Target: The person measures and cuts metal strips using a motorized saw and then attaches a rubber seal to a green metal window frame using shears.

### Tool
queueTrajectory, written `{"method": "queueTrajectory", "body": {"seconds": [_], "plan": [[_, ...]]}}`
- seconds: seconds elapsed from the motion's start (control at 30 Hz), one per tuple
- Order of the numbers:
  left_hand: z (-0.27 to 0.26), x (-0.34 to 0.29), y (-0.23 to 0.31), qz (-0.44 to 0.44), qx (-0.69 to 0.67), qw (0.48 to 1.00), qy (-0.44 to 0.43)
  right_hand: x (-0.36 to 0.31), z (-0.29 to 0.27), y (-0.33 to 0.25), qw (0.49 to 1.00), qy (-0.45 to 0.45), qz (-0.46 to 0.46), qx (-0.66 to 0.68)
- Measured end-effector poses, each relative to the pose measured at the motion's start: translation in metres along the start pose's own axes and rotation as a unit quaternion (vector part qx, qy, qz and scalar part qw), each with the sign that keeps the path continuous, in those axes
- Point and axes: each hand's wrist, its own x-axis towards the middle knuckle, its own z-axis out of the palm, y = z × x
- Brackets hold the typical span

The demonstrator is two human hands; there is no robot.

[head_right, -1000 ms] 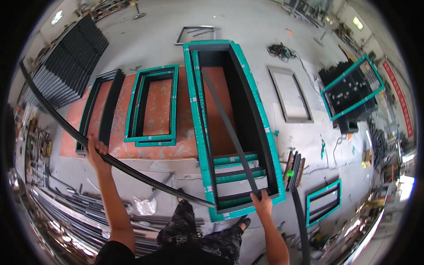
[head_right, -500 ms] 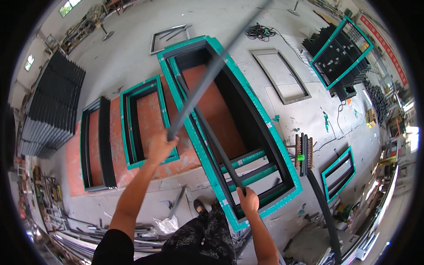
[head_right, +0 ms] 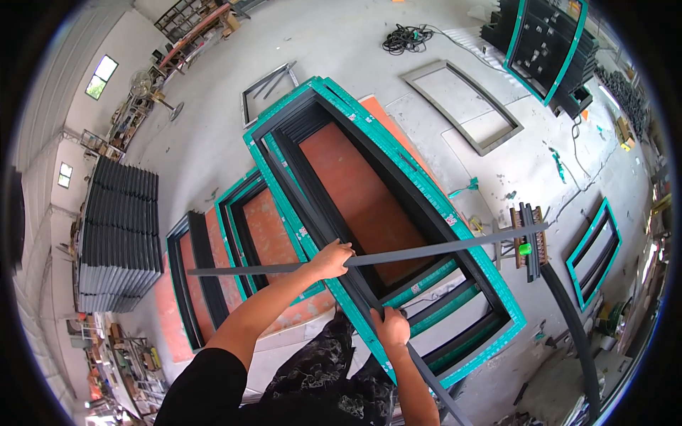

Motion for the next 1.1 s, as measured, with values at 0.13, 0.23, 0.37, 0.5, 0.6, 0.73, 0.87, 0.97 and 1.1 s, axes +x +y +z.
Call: {"method": "queueTrajectory", "body": {"seconds": [0.13,0.23,0.37,0.5,0.6,0.73,0.87,0.97,1.1], "plan": [[-0.001,0.015,-0.049,0.028,0.0,0.999,-0.043,0.036,0.025,-0.019,1.0,-0.002,0.013,0.004],[-0.017,0.025,-0.087,0.042,-0.01,0.996,-0.079,0.067,0.046,-0.04,0.998,-0.019,0.045,-0.025],[-0.041,0.038,-0.144,0.064,-0.002,0.997,-0.048,0.111,0.076,-0.069,0.998,-0.037,0.041,0.032],[-0.051,0.037,-0.196,0.029,-0.032,0.999,-0.024,0.15,0.103,-0.099,0.999,-0.008,0.001,0.034],[-0.057,0.034,-0.206,0.011,-0.052,0.998,-0.042,0.151,0.115,-0.099,0.999,-0.019,0.032,0.028],[-0.053,0.029,-0.211,-0.052,-0.079,0.992,-0.088,0.148,0.125,-0.103,0.999,-0.013,0.006,0.048],[-0.055,0.026,-0.223,-0.076,-0.102,0.986,-0.11,0.155,0.132,-0.109,0.999,-0.02,0.006,0.038],[-0.045,0.041,-0.228,-0.003,-0.056,0.996,-0.068,0.162,0.139,-0.099,0.999,-0.006,0.025,0.044],[0.0,0.071,-0.229,-0.009,-0.026,0.99,-0.136,0.165,0.127,-0.075,0.981,-0.155,0.111,0.046]]}}
